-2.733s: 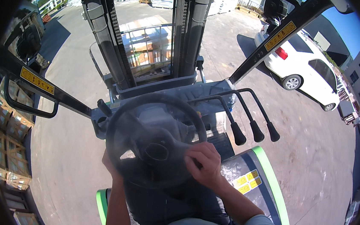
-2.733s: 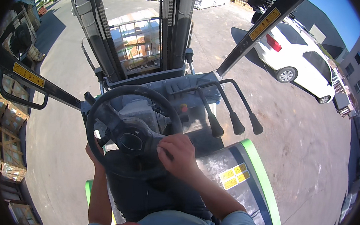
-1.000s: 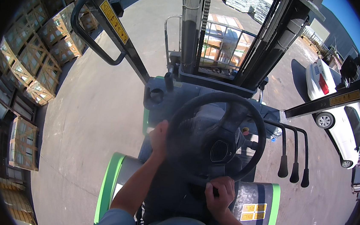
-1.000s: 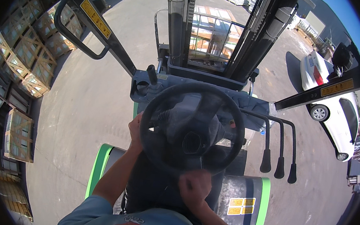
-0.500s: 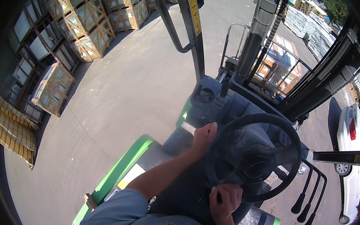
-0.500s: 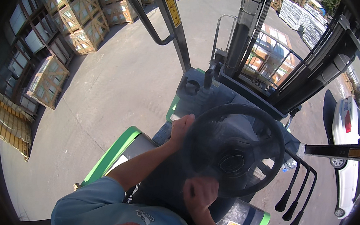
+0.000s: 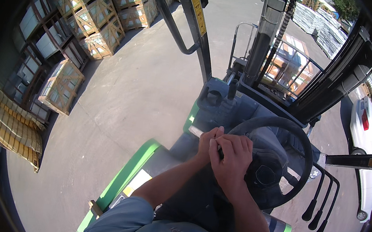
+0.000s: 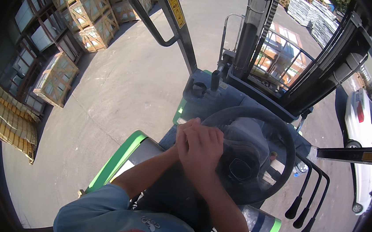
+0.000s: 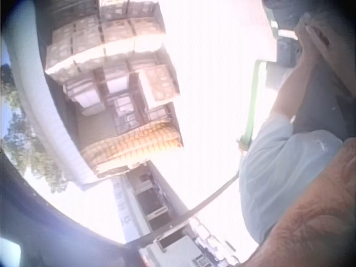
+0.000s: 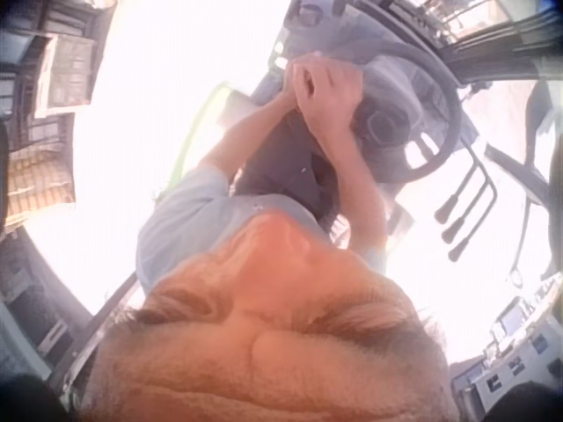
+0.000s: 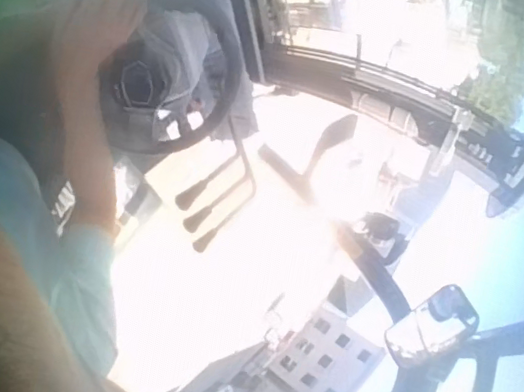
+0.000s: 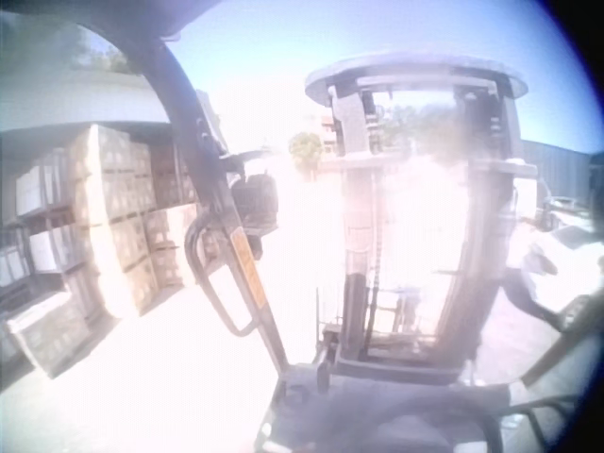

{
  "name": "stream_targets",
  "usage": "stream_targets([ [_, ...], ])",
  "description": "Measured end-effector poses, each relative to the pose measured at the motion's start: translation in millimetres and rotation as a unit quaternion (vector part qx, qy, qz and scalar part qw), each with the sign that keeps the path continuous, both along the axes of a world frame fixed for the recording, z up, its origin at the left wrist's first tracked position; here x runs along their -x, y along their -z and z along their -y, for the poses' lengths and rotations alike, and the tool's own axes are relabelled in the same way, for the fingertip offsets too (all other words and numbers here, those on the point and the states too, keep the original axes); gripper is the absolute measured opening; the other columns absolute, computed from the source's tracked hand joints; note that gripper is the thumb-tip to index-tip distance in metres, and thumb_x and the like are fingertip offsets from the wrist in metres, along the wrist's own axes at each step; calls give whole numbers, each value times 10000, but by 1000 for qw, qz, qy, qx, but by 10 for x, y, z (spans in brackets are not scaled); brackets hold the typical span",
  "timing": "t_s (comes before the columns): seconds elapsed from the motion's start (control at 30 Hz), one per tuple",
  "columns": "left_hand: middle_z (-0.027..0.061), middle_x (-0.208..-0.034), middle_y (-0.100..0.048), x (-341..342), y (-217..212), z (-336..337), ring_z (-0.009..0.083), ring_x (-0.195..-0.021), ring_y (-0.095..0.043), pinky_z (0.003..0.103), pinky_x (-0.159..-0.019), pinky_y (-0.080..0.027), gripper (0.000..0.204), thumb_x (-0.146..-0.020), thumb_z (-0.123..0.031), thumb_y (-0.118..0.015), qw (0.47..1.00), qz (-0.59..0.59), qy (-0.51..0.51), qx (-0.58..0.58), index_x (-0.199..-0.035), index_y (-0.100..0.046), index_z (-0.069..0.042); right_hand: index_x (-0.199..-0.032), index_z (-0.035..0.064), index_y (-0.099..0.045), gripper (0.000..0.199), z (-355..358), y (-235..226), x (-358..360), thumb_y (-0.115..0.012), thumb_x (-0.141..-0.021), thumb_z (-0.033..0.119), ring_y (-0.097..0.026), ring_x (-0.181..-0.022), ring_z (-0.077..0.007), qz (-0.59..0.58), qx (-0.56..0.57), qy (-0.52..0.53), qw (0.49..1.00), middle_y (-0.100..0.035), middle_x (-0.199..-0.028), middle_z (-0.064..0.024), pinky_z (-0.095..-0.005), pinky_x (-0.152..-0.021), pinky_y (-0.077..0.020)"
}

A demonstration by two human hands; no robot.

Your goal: The person operates a forklift in an outdoor yard, steering and maneuvering the vehicle among stacked pallets and a parked white car. The operator uses both hands on the steering wheel and occasionally adjusts controls while navigating the paved area.

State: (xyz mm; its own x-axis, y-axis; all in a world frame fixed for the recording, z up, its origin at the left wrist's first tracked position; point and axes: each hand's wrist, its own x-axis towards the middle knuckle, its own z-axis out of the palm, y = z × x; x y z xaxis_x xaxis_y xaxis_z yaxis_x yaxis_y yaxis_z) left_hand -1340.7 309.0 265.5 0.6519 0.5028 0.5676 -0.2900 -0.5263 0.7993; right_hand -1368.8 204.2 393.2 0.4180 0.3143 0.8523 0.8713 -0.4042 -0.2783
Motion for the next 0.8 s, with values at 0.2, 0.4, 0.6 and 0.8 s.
stream_targets([
  [0.2, 83, -854, -670, 2, 89, 213, 248, -755, -656, 391, -667, -519, 190, -1027, -257, -619, 988, 20, 146, 47, -958, -634, -81, -846, 77, -669, 131, 185, -203, -129, -773, -780, 32, -645, -787, -294, 8, -64, 22, 998, -664, -846, -66, -429, -772, -501],
  [0.4, 66, -934, -645, 20, 372, 391, 224, -878, -632, 390, -793, -516, 189, -1036, -264, -539, 942, 34, 274, 191, -998, -627, -100, -801, 77, -613, 204, 378, -208, 72, -814, -768, 74, -606, -771, -277, -13, -78, 5, 997, -596, -815, -69, -427, -783, -504],
  [0.6, 60, -987, -632, 72, 329, 656, 215, -907, -619, 389, -823, -512, 273, -1086, -308, -449, 876, 57, 359, 319, -1049, -612, -93, -804, 71, -612, 200, 633, -264, 225, -811, -776, 73, -604, -769, -281, -34, -83, 1, 996, -597, -820, -80, -423, -777, -505],
  [0.8, 81, -1061, -652, 57, -510, 634, 219, -913, -642, 367, -820, -526, 327, -1097, -328, -466, 978, -75, 159, 113, -1157, -627, -50, -825, 71, -633, 180, 949, -182, 509, -810, -795, 82, -620, -796, -273, -74, -55, -42, 995, -619, -850, -78, -421, -800, -510],
])
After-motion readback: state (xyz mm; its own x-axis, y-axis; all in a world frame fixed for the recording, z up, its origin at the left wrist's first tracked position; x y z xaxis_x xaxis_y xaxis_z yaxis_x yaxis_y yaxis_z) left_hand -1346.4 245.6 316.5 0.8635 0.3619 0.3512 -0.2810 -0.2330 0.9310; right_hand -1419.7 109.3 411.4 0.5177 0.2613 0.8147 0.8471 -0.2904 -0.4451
